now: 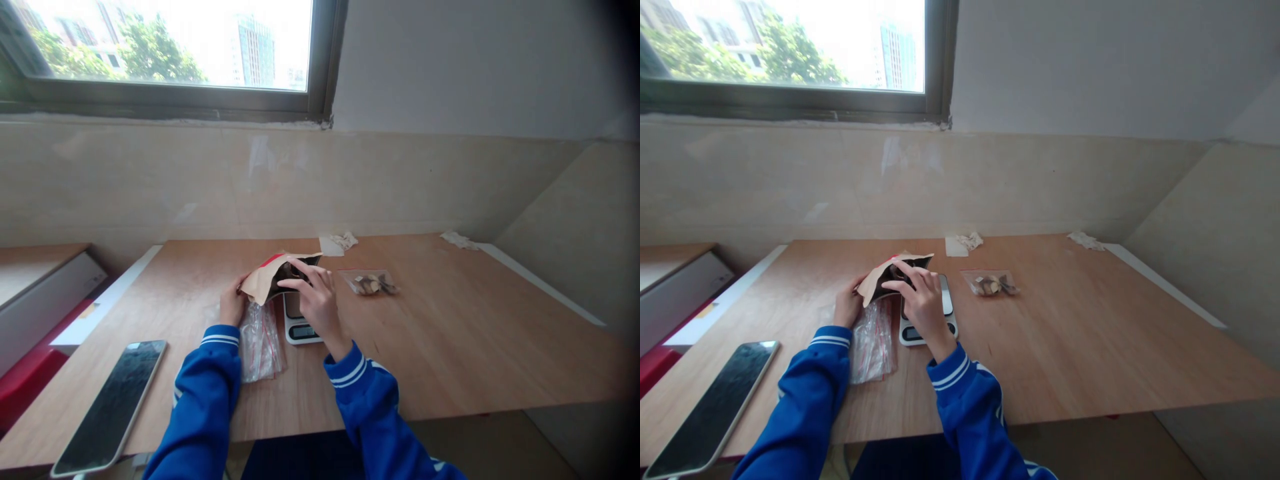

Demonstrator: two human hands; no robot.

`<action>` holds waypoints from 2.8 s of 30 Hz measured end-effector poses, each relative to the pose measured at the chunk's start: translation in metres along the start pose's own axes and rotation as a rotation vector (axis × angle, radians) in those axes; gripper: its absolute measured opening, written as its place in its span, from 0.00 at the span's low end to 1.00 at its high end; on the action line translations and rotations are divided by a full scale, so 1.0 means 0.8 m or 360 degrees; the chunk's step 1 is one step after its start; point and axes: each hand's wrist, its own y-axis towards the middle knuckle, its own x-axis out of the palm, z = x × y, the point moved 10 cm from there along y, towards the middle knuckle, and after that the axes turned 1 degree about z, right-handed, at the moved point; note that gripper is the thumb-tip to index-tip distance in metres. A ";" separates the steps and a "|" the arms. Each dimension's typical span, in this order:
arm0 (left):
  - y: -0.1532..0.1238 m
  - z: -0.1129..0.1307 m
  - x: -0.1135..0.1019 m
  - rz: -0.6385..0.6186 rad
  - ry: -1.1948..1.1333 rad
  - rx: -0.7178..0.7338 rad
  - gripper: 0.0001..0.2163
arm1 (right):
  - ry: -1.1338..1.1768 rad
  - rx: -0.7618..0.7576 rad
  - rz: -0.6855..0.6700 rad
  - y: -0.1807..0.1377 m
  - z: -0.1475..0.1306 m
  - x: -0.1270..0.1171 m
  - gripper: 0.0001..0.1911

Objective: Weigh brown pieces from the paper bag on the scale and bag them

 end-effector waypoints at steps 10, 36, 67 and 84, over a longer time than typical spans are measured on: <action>0.004 -0.010 -0.006 0.0074 0.0181 -0.0132 0.18 | 0.0848 0.0596 0.0973 0.012 0.075 -0.066 0.09; 0.007 -0.013 -0.004 0.0072 0.0264 -0.0177 0.21 | 0.0595 0.0601 -0.0150 -0.051 0.146 0.066 0.27; 0.006 -0.013 -0.002 0.0054 0.0265 -0.0192 0.21 | -0.0486 0.0354 -0.0744 -0.033 0.045 0.133 0.11; 0.009 -0.015 -0.001 0.0067 0.0326 -0.0133 0.23 | -0.0006 0.0835 -0.0170 -0.049 0.118 0.044 0.10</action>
